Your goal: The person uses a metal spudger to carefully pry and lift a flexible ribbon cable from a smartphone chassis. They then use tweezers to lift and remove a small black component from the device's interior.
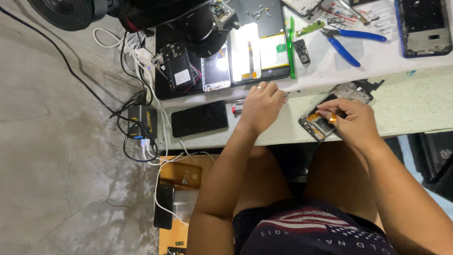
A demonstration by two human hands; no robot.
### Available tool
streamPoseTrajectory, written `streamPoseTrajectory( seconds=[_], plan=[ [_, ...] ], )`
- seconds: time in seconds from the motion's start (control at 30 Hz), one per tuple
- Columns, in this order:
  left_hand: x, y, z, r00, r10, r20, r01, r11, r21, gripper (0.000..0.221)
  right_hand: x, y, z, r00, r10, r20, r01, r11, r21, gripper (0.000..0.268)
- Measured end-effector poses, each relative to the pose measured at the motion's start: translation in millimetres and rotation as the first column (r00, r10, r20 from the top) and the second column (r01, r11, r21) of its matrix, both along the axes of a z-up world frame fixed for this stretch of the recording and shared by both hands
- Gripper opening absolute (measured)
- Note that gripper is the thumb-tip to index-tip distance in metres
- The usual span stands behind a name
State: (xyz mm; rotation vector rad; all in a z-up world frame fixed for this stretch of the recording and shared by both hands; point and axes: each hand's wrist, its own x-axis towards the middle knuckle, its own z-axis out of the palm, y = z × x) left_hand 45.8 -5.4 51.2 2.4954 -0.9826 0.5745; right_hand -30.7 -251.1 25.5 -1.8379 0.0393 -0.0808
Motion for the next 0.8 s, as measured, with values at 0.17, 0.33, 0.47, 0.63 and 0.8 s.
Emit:
streamPoseTrajectory(
  seconds=[0.17,0.33,0.47,0.63,0.8],
  plan=[
    [-4,-11,-7,0.998,0.047,-0.029,-0.048,0.999,-0.024,0.006,0,-2,2,0.999,0.011,0.031,-0.01,0.999,-0.043,0.016],
    [-11,-8,-9,0.999,0.038,-0.035,-0.043,0.988,-0.148,0.018,-1,-2,1,1.0,0.003,-0.011,-0.004,1.0,-0.016,0.015],
    [-13,-8,-7,0.997,0.038,-0.073,-0.048,0.988,-0.144,0.016,-2,1,3,1.0,0.001,0.001,-0.001,0.999,-0.035,0.014],
    [-14,-5,-14,0.997,0.007,-0.074,-0.022,0.98,-0.197,0.015,-4,4,1,1.0,-0.024,-0.014,0.024,0.999,0.035,0.013],
    [-5,2,-20,0.992,-0.013,-0.126,-0.019,0.969,-0.248,0.012,-5,3,1,1.0,-0.018,0.0,0.018,1.0,0.004,0.015]
  ],
)
